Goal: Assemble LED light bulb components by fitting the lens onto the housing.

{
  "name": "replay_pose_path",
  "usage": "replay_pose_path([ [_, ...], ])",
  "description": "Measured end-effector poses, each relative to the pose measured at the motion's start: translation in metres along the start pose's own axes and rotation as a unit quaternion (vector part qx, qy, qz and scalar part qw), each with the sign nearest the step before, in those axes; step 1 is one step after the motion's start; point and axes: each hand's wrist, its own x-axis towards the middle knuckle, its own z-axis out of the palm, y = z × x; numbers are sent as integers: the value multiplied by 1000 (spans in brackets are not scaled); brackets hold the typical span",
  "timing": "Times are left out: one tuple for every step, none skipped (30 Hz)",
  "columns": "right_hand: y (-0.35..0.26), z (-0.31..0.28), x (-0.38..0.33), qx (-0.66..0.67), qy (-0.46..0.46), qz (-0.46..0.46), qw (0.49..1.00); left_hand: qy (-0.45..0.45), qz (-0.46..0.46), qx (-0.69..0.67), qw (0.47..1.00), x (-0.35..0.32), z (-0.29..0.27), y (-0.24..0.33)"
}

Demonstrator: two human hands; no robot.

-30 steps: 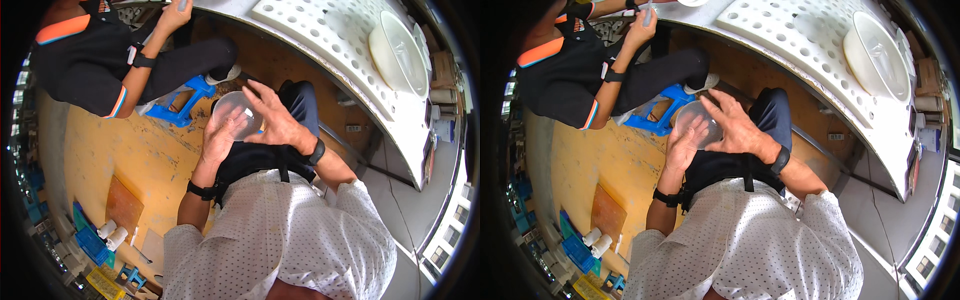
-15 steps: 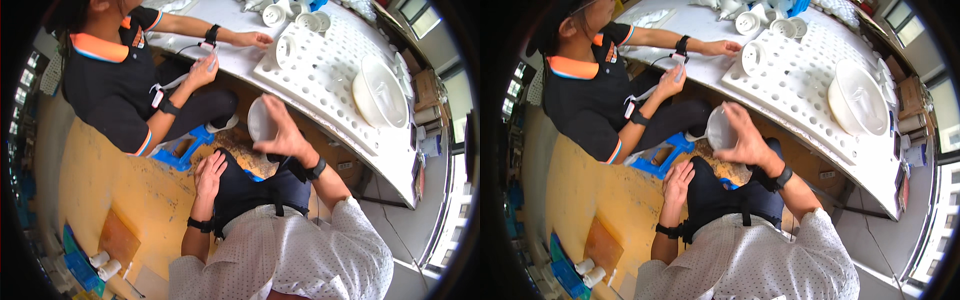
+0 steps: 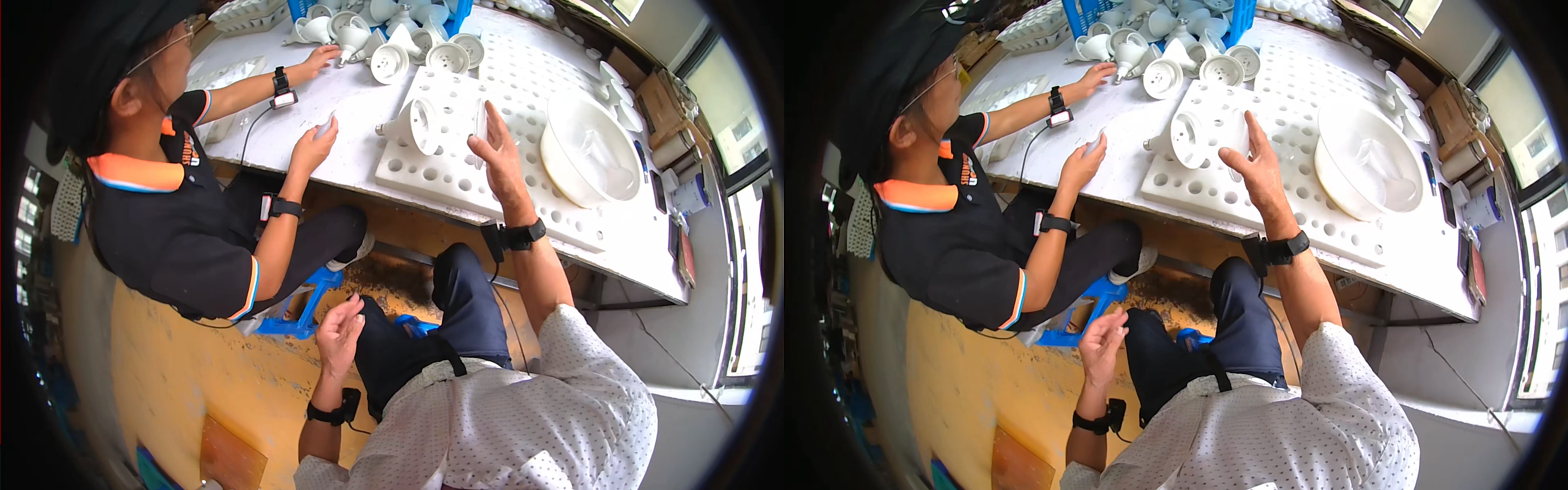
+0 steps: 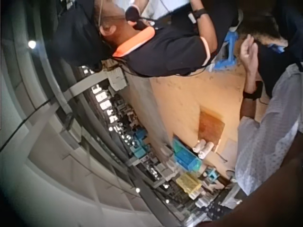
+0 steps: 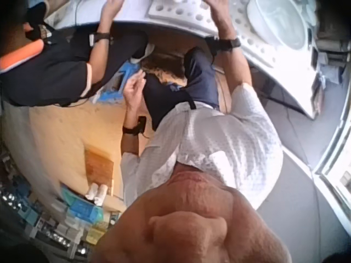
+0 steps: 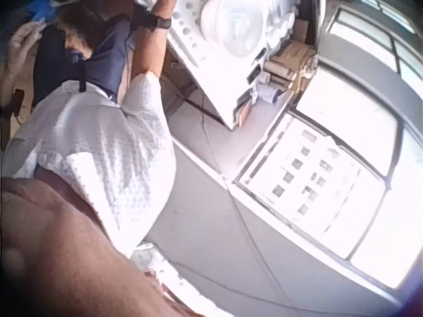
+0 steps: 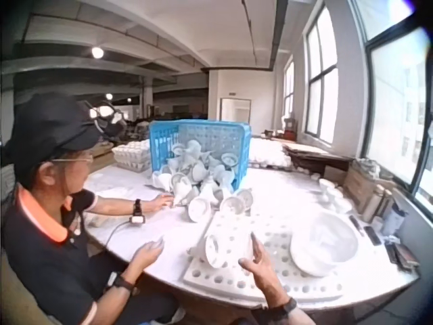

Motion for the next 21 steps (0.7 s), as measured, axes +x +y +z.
replay_pose_path([
  [1,-3,3,-2,5,1,1000,-16,47,19,999,13,7,12],
  [3,-5,7,16,-9,7,1000,-40,105,44,993,30,16,22],
  [4,-7,13,40,-9,9,999,-48,113,71,990,47,26,32],
  [6,-8,18,33,-18,13,999,-49,97,68,992,64,35,41],
  [8,-10,23,18,-35,19,999,-53,117,106,986,81,46,47],
  [11,-11,28,6,-46,24,999,-66,139,155,976,100,56,53],
  [13,-13,33,-16,-59,34,998,-66,133,179,973,118,66,58],
  [17,-13,36,-16,-63,54,996,-56,118,174,976,137,76,63],
  [19,-16,40,-29,-72,57,995,-50,143,208,966,157,86,69],
  [22,-17,43,-40,-70,63,995,-57,153,246,955,178,95,75],
  [24,-20,46,-26,-78,80,993,-45,196,296,934,198,104,81],
  [26,-22,49,-21,-76,95,992,-47,229,341,910,219,113,86],
  [26,-24,51,-51,-85,98,990,-50,238,372,896,239,122,89],
  [27,-26,53,-80,-89,99,988,-56,215,374,900,257,130,91],
  [26,-28,54,-85,-88,124,985,-69,227,417,878,274,137,92],
  [26,-30,57,-85,-93,133,983,-87,246,463,847,290,143,91],
  [24,-32,58,-83,-94,150,981,-89,234,460,852,302,147,90],
  [24,-34,61,-81,-93,163,979,-119,234,485,834,314,150,88],
  [23,-36,63,-78,-84,177,977,-159,206,521,813,325,152,86],
  [23,-39,66,-83,-86,174,977,-154,233,507,816,334,153,83],
  [23,-40,69,-110,-90,163,976,-178,209,493,826,341,153,80],
])
